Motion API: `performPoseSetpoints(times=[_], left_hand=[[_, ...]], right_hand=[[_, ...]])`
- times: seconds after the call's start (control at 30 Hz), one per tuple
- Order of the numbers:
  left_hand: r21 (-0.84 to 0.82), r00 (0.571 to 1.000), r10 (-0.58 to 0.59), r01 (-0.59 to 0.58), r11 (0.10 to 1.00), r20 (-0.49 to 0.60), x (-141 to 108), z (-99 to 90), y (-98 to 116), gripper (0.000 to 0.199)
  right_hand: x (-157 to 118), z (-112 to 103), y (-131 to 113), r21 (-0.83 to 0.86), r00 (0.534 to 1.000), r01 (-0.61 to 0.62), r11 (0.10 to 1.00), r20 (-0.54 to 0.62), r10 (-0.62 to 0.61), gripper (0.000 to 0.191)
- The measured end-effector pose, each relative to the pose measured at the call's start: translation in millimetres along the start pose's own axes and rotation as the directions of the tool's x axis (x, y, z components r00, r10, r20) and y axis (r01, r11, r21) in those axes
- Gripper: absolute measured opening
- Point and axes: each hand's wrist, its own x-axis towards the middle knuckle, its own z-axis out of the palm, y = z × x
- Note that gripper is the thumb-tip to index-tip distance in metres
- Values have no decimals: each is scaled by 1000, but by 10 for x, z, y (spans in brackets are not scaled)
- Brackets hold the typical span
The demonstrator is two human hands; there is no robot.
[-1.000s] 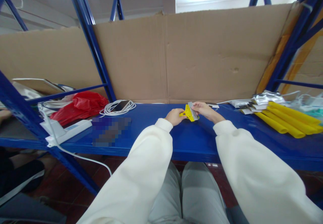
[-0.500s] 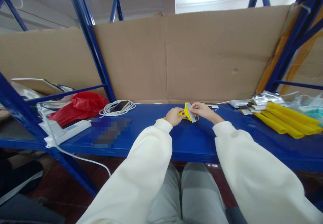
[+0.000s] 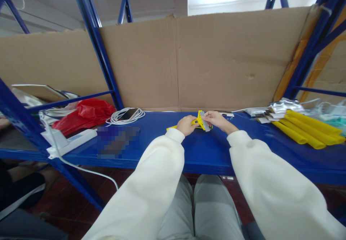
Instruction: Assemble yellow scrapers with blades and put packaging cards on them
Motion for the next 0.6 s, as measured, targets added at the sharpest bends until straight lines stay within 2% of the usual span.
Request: performPoseSetpoints(times=[0.17, 0.3, 0.4, 0.5, 0.6], left_hand=[[-1, 992, 94, -94, 996, -79, -41, 0, 14, 48], [12, 978, 203, -203, 979, -51, -28, 19, -27, 48], [43, 971, 235, -233, 971, -34, 4, 51, -79, 48], [62, 969, 245, -243, 968, -27, 29, 83, -118, 50], [71, 974, 228, -226, 971, -10, 36, 98, -131, 50]], right_hand=[[3, 37, -31, 21, 997, 56, 998, -57, -54, 28], [11, 43, -31, 39, 989, 131, 991, -80, -128, 32], [13, 31, -15, 32, 984, 162, 986, -77, -160, 36], [9, 14, -5, 41, 987, 149, 988, -63, -147, 38], [-4, -14, -6, 64, 996, 85, 994, -27, -83, 36]])
